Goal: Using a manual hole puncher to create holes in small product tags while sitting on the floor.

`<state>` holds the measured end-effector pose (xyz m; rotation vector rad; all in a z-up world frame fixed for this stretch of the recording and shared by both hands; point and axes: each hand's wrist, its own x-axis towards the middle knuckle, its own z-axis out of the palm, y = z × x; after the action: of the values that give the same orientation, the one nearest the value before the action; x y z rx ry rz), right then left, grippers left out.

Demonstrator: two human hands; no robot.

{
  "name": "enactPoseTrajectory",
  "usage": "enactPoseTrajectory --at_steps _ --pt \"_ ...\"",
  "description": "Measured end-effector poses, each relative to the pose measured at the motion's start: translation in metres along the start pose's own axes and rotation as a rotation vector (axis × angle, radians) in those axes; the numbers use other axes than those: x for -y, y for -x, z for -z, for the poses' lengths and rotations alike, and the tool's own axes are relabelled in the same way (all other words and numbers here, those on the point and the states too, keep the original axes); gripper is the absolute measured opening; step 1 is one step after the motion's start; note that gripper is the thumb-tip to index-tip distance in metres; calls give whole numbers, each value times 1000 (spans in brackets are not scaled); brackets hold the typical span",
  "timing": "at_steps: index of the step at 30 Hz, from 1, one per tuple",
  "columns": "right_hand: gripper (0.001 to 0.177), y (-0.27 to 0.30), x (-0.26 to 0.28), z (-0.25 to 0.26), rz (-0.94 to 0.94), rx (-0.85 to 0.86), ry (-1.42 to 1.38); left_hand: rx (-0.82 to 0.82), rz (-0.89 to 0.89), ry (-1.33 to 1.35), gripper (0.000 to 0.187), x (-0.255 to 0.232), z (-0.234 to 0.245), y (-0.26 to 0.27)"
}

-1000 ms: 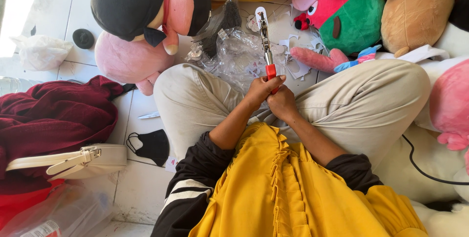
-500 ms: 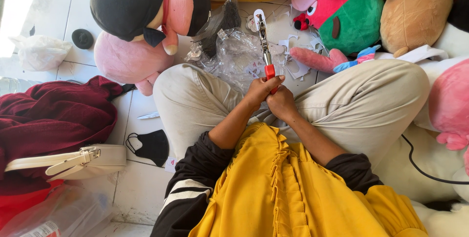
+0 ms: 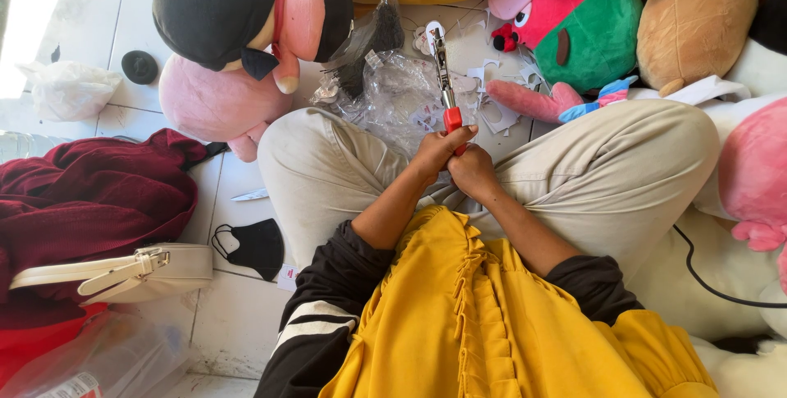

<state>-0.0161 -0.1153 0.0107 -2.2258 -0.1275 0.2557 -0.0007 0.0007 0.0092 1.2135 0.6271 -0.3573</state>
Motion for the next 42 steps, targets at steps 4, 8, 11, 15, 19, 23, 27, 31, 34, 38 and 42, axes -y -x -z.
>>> enactPoseTrajectory --at_steps 4,8,11,15,19,23,27,31,34,38,42 --pt "21 2 1 2 -20 -6 -82 2 16 -2 63 5 1 -10" --pt "23 4 5 1 -18 3 -61 -12 14 3 62 7 1 -11" --pt "25 3 3 -1 -17 -2 -32 -18 22 11 62 7 1 -12" --pt "27 3 2 -1 -23 28 69 22 27 1 64 16 5 -22" --pt "28 5 6 3 134 31 249 52 11 -13 68 27 10 -33" --pt "24 15 42 30 -28 107 -30 129 -75 -57 85 40 17 -47" --pt "17 15 44 40 -221 264 -195 177 -148 10 129 -58 1 75" --pt "23 24 59 59 -292 292 -374 167 -389 229 102 -83 9 74" --pt "27 32 63 65 -273 336 -472 93 -544 147 73 -103 22 58" --pt "28 41 86 77 -149 391 -473 31 -596 124 61 -127 31 28" --pt "28 41 75 75 -131 452 -478 36 -614 285 40 -90 58 -74"
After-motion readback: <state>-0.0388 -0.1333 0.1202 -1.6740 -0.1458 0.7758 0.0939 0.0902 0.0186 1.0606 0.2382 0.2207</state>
